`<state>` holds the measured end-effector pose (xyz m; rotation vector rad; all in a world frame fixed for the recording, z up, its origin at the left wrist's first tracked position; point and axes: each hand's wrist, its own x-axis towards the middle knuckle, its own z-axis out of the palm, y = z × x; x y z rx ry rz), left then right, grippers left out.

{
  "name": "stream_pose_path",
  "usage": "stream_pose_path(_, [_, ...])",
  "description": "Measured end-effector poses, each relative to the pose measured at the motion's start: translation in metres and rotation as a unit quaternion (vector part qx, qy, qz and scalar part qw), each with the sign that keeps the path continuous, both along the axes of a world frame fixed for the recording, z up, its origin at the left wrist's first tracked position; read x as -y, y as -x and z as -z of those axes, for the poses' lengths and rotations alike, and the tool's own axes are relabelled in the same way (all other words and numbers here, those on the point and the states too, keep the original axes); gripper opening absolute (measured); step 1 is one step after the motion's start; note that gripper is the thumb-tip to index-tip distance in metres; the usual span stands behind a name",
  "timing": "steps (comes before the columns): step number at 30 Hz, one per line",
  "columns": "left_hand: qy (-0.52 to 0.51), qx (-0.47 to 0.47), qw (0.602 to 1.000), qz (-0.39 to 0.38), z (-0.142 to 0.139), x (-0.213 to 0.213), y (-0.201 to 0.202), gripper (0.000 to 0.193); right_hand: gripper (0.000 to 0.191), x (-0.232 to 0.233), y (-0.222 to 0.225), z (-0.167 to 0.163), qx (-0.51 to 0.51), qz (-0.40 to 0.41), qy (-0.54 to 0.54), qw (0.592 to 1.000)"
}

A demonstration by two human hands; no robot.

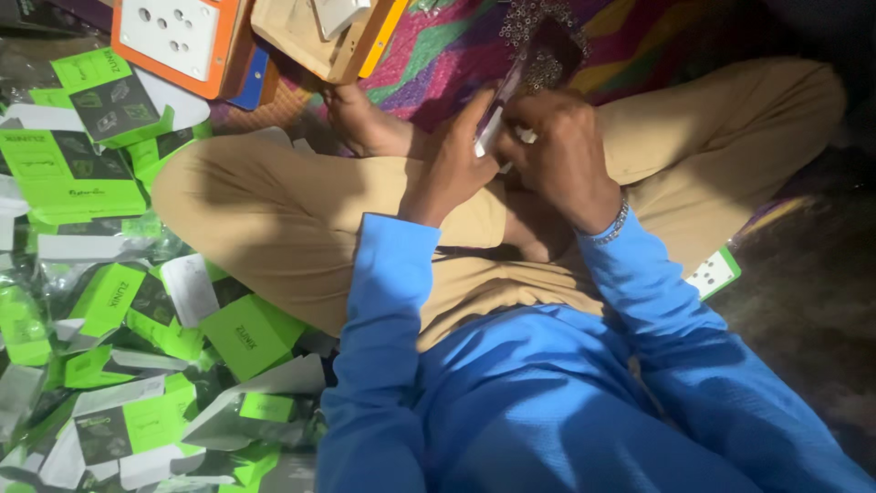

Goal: The person sits cross-legged on a mat and assembles electrical socket units by hand. They pick up a purple socket backplate, insert metal terminals and screws, and attach a white faceplate. The person repeats this process for multiple units, handling screws and components from piles on the floor.

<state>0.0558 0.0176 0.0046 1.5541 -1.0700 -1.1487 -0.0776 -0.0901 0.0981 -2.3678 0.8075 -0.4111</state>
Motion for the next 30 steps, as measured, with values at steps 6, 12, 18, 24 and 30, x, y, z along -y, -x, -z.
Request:
stream_pose_path(6, [0.072, -0.025, 0.997, -0.032, 0.002, 0.0, -0.001, 0.068, 0.011, 0.014, 0.018, 0.007, 0.03, 0.03, -0.134, 0.99])
stream_pose_path(12, [0.059, -0.21, 0.97, -0.108, 0.008, 0.004, 0.0, 0.061, 0.009, 0.029, 0.059, 0.021, 0.108, 0.151, -0.284, 0.941])
stream_pose_path(18, [0.033, -0.289, 0.95, -0.11, -0.007, 0.006, -0.002, 0.064, 0.008, 0.024, 0.077, 0.046, 0.097, 0.202, -0.36, 0.906])
stream_pose_path(24, [0.048, -0.295, 0.95, -0.087, -0.023, 0.01, -0.01, 0.06, 0.006, 0.021, 0.066, 0.048, 0.125, 0.167, -0.396, 0.894])
stream_pose_path(30, [0.009, -0.27, 0.96, -0.073, -0.033, 0.012, -0.015, 0.062, 0.009, 0.023, 0.058, 0.033, 0.072, 0.161, -0.364, 0.915])
